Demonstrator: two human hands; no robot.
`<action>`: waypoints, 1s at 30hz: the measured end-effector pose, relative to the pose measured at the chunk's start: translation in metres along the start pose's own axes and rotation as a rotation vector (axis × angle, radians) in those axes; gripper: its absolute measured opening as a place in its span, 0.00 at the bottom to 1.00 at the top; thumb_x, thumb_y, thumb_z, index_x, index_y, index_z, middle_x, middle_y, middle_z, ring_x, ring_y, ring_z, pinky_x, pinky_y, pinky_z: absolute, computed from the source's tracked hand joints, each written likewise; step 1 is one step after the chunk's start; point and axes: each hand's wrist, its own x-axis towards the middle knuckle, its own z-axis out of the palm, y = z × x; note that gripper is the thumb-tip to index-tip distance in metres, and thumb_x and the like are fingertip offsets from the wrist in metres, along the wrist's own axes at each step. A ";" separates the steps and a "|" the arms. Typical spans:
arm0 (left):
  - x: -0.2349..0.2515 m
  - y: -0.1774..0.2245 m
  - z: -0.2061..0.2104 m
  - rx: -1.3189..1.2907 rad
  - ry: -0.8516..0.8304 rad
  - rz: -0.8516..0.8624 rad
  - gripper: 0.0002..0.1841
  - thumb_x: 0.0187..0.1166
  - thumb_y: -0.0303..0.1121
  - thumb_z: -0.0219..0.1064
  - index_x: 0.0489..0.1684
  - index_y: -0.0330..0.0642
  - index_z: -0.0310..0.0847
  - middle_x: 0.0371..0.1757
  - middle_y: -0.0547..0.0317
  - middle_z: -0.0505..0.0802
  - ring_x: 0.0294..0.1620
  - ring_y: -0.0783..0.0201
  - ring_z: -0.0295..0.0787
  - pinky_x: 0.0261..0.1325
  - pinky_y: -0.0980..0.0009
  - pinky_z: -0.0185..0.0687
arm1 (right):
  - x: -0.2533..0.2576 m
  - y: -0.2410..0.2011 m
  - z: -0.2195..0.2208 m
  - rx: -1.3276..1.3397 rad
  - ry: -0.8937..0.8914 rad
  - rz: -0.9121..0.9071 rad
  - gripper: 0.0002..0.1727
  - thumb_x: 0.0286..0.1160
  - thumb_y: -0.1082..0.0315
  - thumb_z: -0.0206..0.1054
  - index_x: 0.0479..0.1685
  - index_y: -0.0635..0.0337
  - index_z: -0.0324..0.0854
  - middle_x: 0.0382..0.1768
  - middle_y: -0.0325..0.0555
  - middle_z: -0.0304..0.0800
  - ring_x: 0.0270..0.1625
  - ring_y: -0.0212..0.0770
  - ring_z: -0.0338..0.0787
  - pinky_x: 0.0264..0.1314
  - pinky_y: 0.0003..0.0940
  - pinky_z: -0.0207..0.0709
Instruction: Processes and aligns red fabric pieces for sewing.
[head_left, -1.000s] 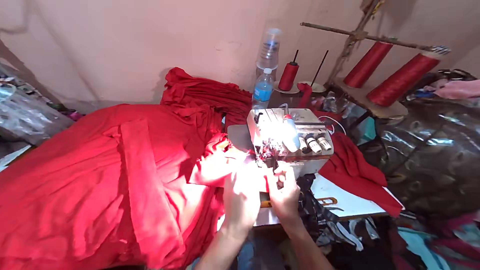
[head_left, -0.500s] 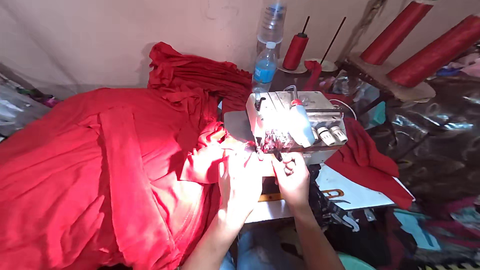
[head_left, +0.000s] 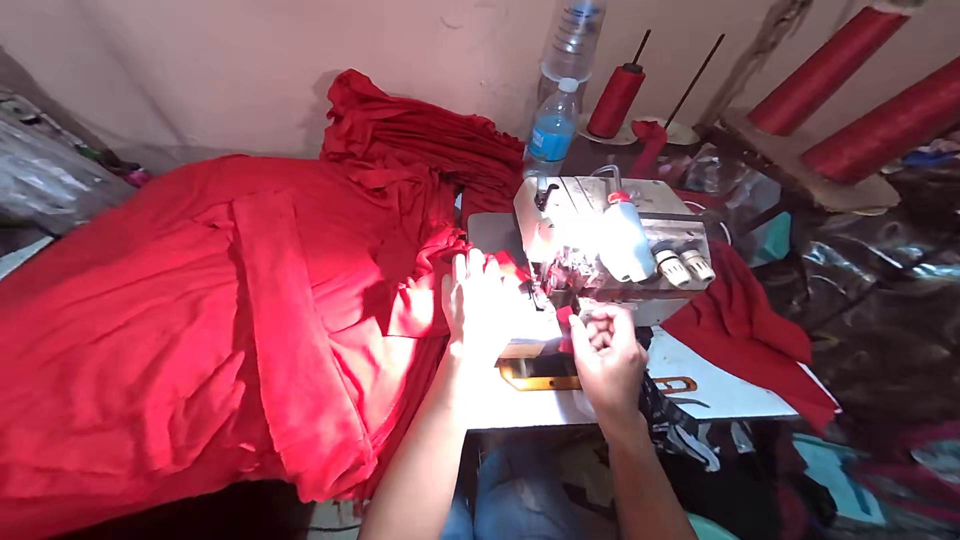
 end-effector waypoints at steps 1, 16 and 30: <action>0.002 -0.024 0.030 0.049 0.155 0.107 0.19 0.83 0.46 0.62 0.57 0.43 0.91 0.64 0.43 0.87 0.69 0.40 0.80 0.68 0.47 0.77 | -0.003 0.002 -0.005 0.003 0.001 0.012 0.15 0.72 0.67 0.69 0.49 0.72 0.81 0.24 0.45 0.82 0.22 0.30 0.78 0.26 0.24 0.74; -0.156 -0.050 -0.114 -0.503 0.657 0.050 0.14 0.86 0.36 0.57 0.52 0.39 0.88 0.58 0.56 0.91 0.66 0.71 0.83 0.68 0.73 0.79 | -0.053 -0.117 0.009 0.771 -0.516 -0.587 0.05 0.75 0.67 0.68 0.37 0.58 0.84 0.36 0.43 0.89 0.43 0.27 0.88 0.47 0.16 0.81; -0.237 -0.108 -0.084 -0.292 0.598 -0.004 0.13 0.85 0.45 0.60 0.55 0.51 0.83 0.58 0.65 0.87 0.68 0.72 0.78 0.74 0.77 0.69 | -0.023 -0.165 0.063 0.728 -1.239 -0.684 0.09 0.78 0.65 0.67 0.40 0.61 0.88 0.37 0.45 0.90 0.36 0.27 0.83 0.40 0.17 0.74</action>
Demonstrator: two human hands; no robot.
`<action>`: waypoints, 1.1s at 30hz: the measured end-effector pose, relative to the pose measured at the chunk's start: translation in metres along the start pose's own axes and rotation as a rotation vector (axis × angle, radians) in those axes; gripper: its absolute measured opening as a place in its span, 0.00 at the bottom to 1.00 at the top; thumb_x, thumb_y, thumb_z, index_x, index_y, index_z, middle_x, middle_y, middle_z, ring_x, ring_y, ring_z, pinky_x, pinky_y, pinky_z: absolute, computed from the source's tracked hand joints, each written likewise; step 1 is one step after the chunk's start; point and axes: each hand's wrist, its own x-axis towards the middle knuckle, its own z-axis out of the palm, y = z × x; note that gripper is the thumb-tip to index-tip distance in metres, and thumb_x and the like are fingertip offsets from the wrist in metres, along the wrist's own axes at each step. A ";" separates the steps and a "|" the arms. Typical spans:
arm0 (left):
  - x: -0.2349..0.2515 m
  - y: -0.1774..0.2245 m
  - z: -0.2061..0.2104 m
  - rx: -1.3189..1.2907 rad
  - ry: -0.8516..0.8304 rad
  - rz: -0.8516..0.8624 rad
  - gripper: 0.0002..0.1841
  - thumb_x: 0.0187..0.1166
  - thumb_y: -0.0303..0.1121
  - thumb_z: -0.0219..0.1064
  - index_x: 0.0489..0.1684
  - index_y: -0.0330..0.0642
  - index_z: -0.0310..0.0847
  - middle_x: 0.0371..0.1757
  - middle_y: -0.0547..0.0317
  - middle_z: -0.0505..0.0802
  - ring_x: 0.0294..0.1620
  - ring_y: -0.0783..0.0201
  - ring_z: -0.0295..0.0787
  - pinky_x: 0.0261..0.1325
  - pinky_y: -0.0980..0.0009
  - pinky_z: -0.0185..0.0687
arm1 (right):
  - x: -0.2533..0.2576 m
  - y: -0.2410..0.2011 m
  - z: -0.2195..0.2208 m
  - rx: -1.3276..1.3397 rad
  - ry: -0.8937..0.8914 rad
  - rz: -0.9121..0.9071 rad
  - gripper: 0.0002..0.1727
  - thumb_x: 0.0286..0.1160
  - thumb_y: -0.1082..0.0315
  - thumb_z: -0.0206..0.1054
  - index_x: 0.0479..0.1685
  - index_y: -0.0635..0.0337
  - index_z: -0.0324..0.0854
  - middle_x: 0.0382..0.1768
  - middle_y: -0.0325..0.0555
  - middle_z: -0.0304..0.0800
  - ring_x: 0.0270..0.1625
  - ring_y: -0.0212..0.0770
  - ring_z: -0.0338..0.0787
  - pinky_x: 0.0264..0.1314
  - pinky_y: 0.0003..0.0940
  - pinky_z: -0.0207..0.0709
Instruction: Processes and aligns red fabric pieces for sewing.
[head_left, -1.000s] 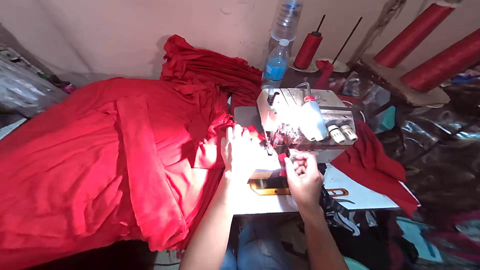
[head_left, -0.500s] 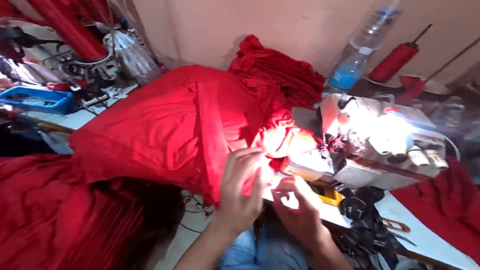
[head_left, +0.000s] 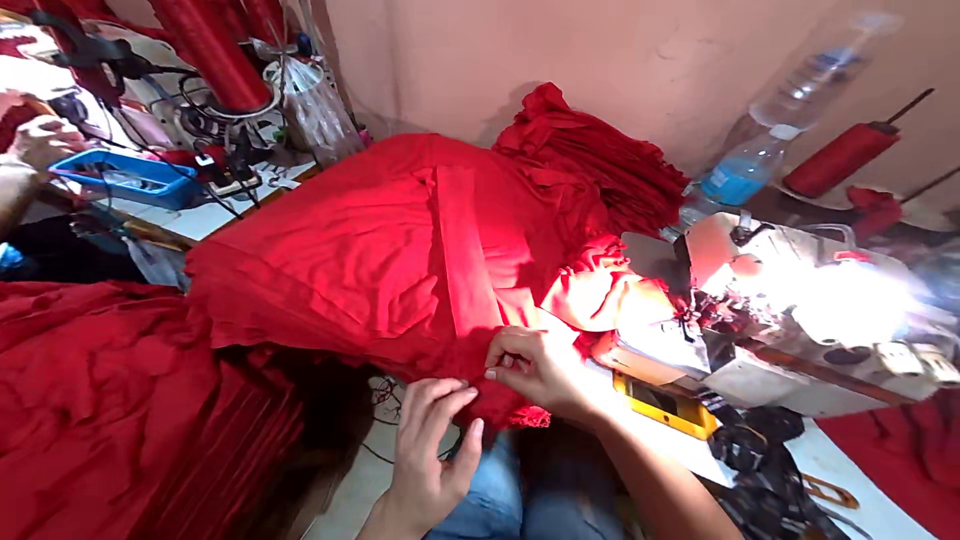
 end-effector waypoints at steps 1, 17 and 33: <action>-0.001 -0.003 0.005 0.084 -0.004 0.040 0.13 0.85 0.46 0.60 0.55 0.53 0.83 0.59 0.64 0.87 0.69 0.69 0.77 0.76 0.75 0.67 | 0.000 0.000 -0.001 0.013 -0.009 0.015 0.09 0.78 0.64 0.67 0.40 0.61 0.89 0.36 0.44 0.89 0.35 0.25 0.81 0.38 0.16 0.72; 0.007 0.004 0.014 0.040 0.093 -0.086 0.14 0.84 0.50 0.62 0.44 0.53 0.89 0.47 0.65 0.86 0.63 0.71 0.76 0.72 0.78 0.64 | -0.001 -0.011 -0.010 0.039 0.101 -0.040 0.10 0.79 0.63 0.67 0.41 0.60 0.88 0.45 0.45 0.92 0.41 0.24 0.85 0.40 0.15 0.76; 0.024 0.010 0.020 -0.473 0.158 -0.506 0.06 0.69 0.29 0.71 0.23 0.45 0.91 0.31 0.75 0.88 0.43 0.82 0.83 0.50 0.86 0.79 | -0.005 -0.022 0.007 -0.224 0.118 -0.091 0.10 0.69 0.62 0.73 0.43 0.58 0.85 0.37 0.45 0.88 0.34 0.34 0.82 0.35 0.23 0.74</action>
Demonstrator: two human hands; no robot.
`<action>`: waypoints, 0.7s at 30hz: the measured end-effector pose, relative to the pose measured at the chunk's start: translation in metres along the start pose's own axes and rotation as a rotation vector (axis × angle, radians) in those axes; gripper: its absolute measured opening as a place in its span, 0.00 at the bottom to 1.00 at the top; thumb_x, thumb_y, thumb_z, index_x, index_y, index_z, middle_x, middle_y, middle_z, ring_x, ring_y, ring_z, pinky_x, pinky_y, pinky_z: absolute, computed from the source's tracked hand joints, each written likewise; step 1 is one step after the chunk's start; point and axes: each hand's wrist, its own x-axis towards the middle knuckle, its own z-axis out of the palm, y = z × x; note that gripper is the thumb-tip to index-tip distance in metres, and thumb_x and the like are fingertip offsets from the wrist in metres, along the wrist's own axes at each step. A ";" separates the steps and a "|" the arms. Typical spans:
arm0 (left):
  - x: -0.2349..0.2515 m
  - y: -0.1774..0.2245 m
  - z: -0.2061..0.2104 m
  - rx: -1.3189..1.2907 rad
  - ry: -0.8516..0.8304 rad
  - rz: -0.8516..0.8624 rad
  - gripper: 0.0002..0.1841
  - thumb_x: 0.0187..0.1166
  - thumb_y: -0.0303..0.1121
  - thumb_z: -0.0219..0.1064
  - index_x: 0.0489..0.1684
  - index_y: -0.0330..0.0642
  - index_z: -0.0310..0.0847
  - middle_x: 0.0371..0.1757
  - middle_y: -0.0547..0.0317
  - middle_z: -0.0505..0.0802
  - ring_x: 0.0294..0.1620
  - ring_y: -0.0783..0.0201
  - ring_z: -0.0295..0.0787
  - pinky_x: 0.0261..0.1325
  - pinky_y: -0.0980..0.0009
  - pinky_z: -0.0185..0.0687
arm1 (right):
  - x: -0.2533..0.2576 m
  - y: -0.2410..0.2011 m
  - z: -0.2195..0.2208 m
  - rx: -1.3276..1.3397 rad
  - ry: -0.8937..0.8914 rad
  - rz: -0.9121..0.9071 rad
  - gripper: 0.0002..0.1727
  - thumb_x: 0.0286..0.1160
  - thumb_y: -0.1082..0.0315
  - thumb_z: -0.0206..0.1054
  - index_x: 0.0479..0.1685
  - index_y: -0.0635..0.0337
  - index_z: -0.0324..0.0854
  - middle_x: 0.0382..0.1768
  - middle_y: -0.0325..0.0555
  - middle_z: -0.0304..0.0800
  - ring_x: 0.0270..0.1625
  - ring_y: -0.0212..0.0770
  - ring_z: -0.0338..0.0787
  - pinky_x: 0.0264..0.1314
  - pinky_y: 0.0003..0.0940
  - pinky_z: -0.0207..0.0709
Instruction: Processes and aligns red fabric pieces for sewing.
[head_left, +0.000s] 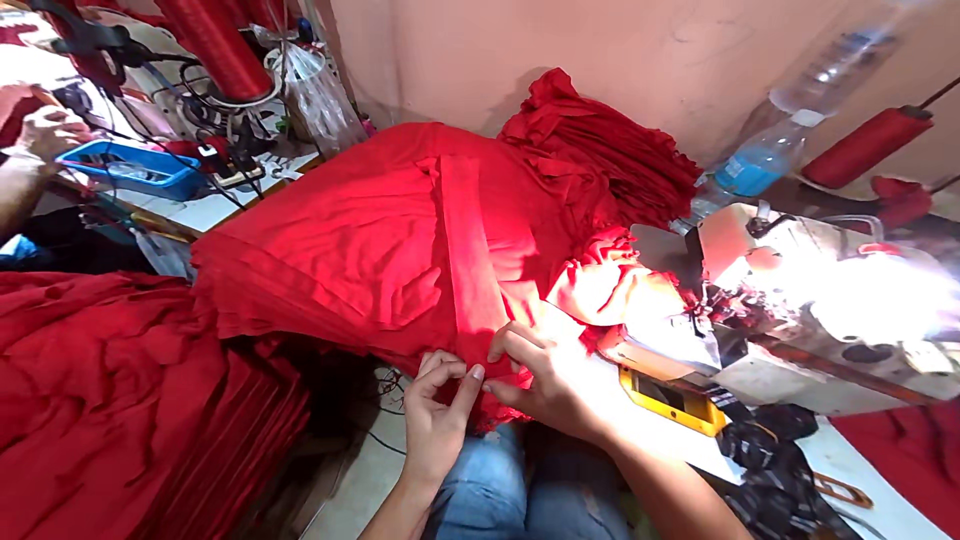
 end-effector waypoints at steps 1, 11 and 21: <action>0.000 -0.001 0.001 0.006 0.008 0.012 0.06 0.68 0.29 0.72 0.22 0.45 0.91 0.31 0.75 0.88 0.43 0.82 0.83 0.50 0.86 0.79 | 0.000 0.001 0.001 -0.008 0.006 0.005 0.10 0.69 0.62 0.72 0.42 0.57 0.85 0.36 0.44 0.88 0.33 0.33 0.82 0.34 0.23 0.74; 0.000 -0.009 0.004 0.046 0.027 0.053 0.05 0.69 0.31 0.73 0.24 0.44 0.90 0.34 0.73 0.89 0.45 0.81 0.85 0.52 0.85 0.80 | -0.003 0.015 0.003 0.206 -0.048 0.093 0.08 0.74 0.65 0.70 0.38 0.60 0.89 0.38 0.43 0.90 0.35 0.23 0.80 0.38 0.13 0.71; -0.003 -0.011 -0.009 0.095 -0.021 0.036 0.07 0.67 0.36 0.76 0.21 0.47 0.89 0.33 0.75 0.90 0.45 0.84 0.85 0.51 0.87 0.81 | -0.003 0.022 -0.003 0.393 -0.007 0.166 0.09 0.76 0.66 0.70 0.40 0.63 0.89 0.38 0.39 0.93 0.31 0.17 0.83 0.35 0.11 0.76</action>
